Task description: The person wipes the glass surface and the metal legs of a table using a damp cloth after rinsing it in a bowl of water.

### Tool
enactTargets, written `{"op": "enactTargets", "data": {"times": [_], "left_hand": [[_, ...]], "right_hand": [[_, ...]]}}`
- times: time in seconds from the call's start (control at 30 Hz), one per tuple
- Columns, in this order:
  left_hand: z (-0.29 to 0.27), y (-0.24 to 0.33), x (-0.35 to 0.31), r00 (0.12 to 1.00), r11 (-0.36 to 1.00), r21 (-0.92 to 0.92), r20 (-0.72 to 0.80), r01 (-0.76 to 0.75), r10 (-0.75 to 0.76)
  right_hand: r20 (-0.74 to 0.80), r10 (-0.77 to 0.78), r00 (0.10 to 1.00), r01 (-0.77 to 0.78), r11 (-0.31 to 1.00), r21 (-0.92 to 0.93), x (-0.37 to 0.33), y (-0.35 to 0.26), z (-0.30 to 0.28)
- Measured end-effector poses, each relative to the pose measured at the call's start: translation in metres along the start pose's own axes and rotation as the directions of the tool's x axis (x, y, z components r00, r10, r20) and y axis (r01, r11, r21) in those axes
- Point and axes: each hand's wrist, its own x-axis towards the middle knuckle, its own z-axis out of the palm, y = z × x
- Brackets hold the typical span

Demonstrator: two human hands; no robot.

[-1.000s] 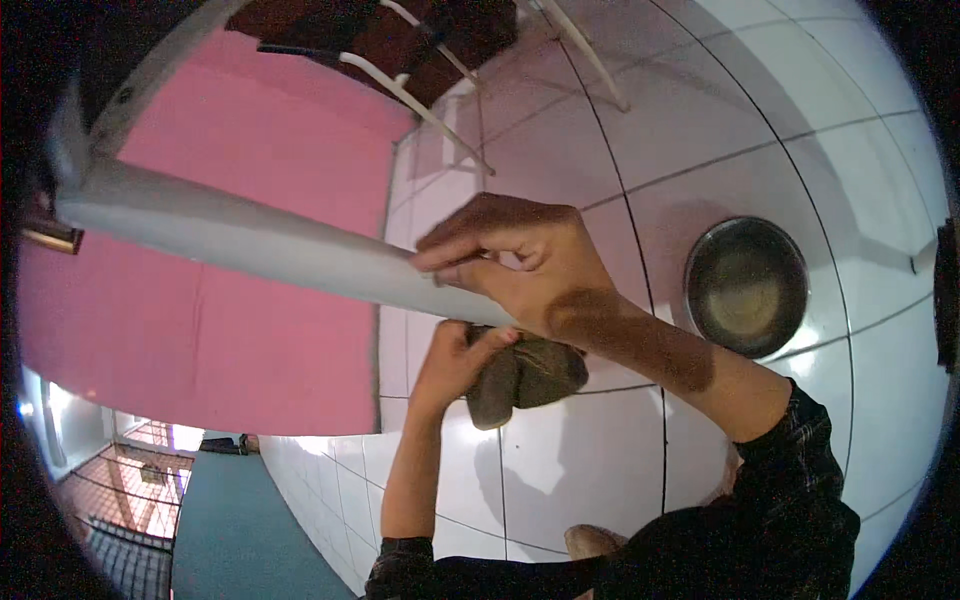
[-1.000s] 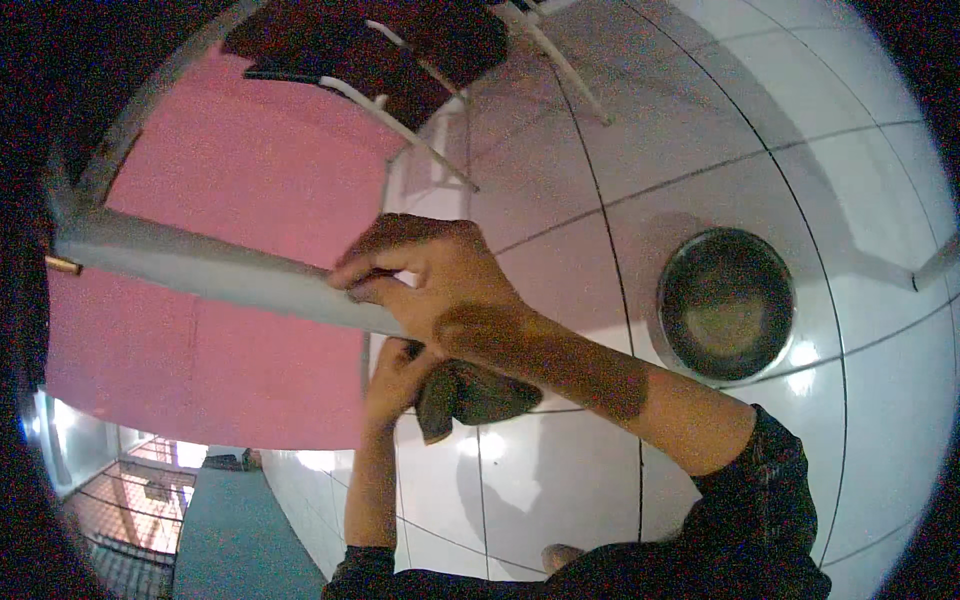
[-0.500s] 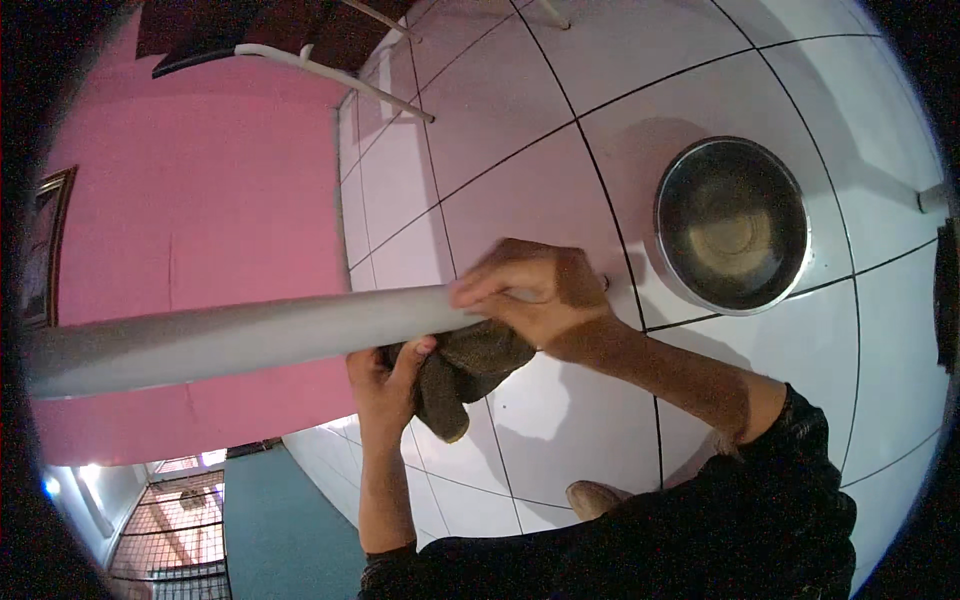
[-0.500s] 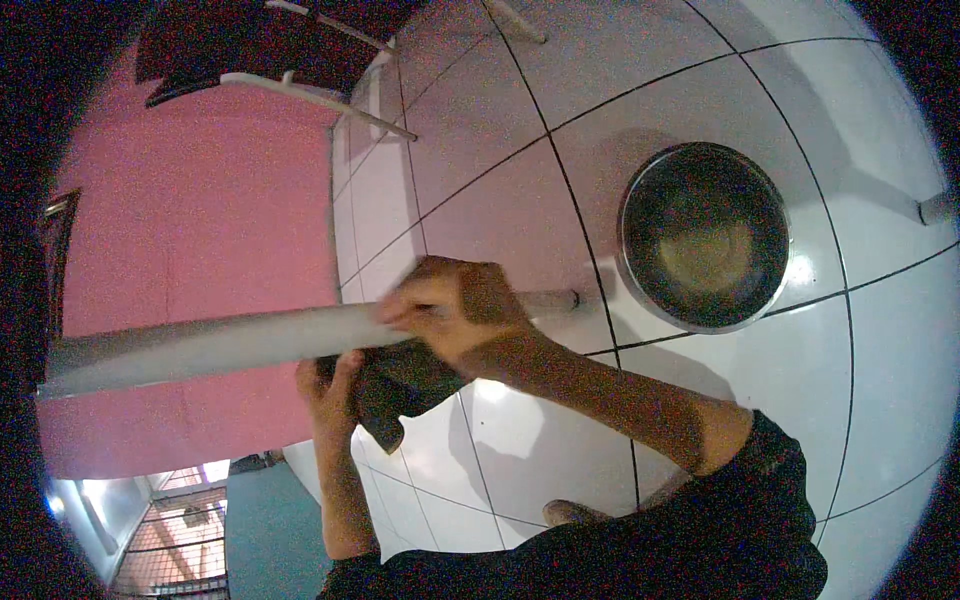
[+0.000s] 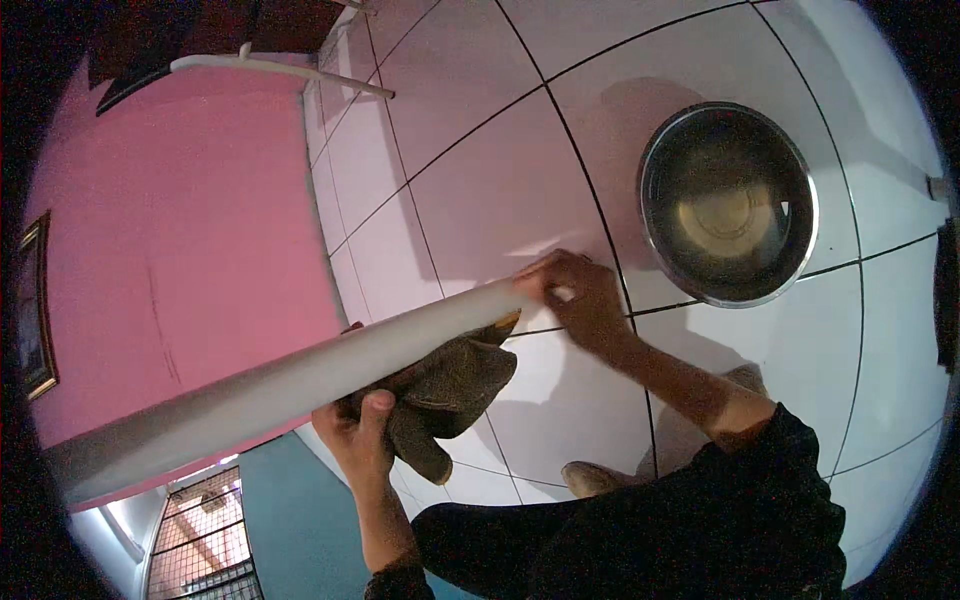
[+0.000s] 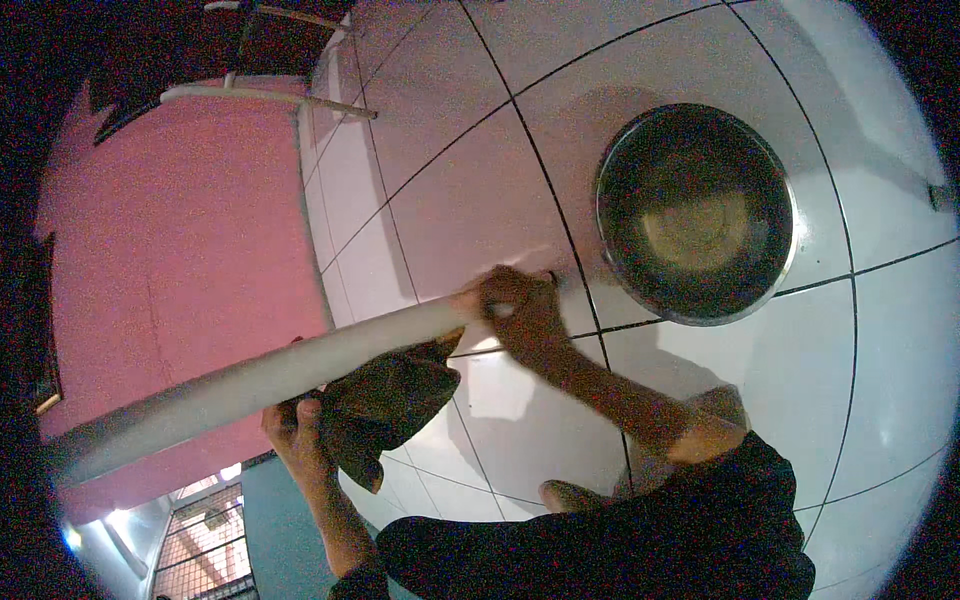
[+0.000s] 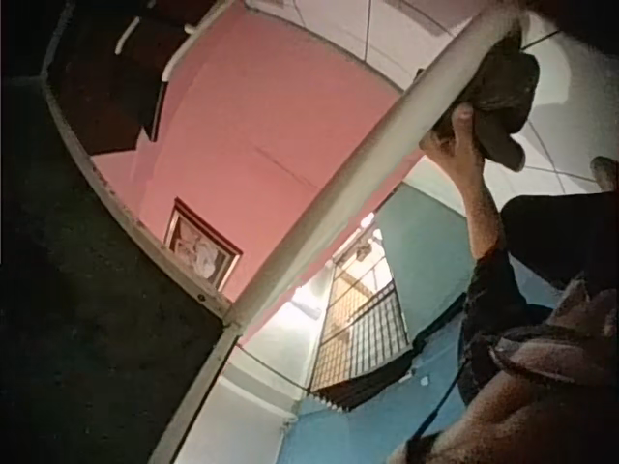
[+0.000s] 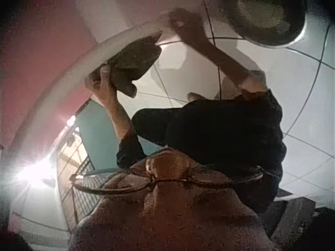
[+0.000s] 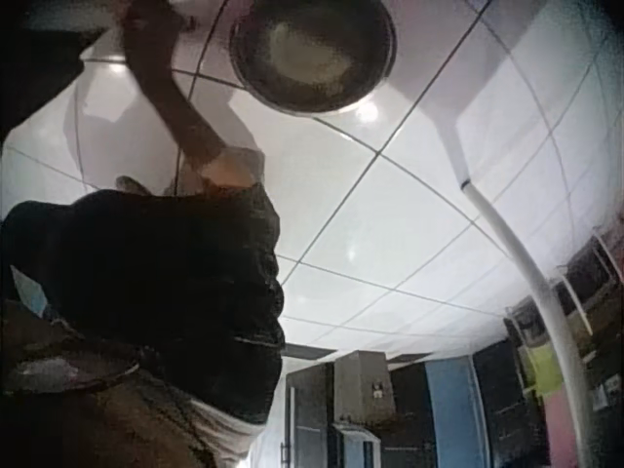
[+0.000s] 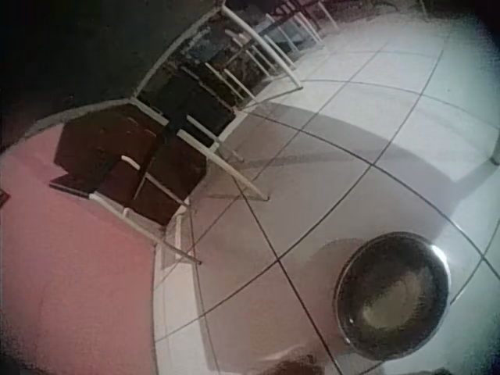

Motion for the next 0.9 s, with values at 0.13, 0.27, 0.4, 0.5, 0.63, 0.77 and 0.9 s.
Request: {"op": "enactTargets", "data": {"times": [0.13,0.27,0.4,0.5,0.63,0.77,0.9], "left_hand": [[0.018,0.004,-0.001,0.997,0.997,-0.044,-0.035,0.068,-0.070],[0.011,-0.005,-0.010,0.969,0.993,-0.060,-0.219,0.106,-0.116],[0.011,-0.005,-0.010,0.983,0.994,-0.062,-0.156,0.091,-0.100],[0.017,-0.010,-0.011,0.971,0.993,-0.106,-0.225,0.053,-0.076],[0.010,-0.023,-0.009,0.984,0.988,-0.151,-0.168,0.029,-0.055],[-0.006,-0.037,-0.016,0.963,0.995,-0.084,-0.260,0.057,-0.077],[0.007,-0.033,-0.016,0.964,0.998,-0.041,-0.257,0.053,-0.062]], "right_hand": [[-0.049,0.257,0.965,-0.256,0.966,0.013,-0.018,0.075,-0.019],[-0.002,0.039,0.999,-0.038,0.996,0.086,0.001,-0.003,0.004],[0.007,0.150,0.989,-0.150,0.986,0.074,0.000,0.031,-0.001],[0.013,0.332,0.943,-0.330,0.942,-0.061,-0.013,0.112,-0.012],[-0.079,0.325,0.943,-0.322,0.946,0.047,-0.026,0.093,0.009],[-0.140,0.166,0.976,-0.145,0.978,0.149,-0.029,0.030,0.007],[-0.148,0.486,0.862,-0.461,0.870,0.174,-0.038,0.065,0.000]]}}
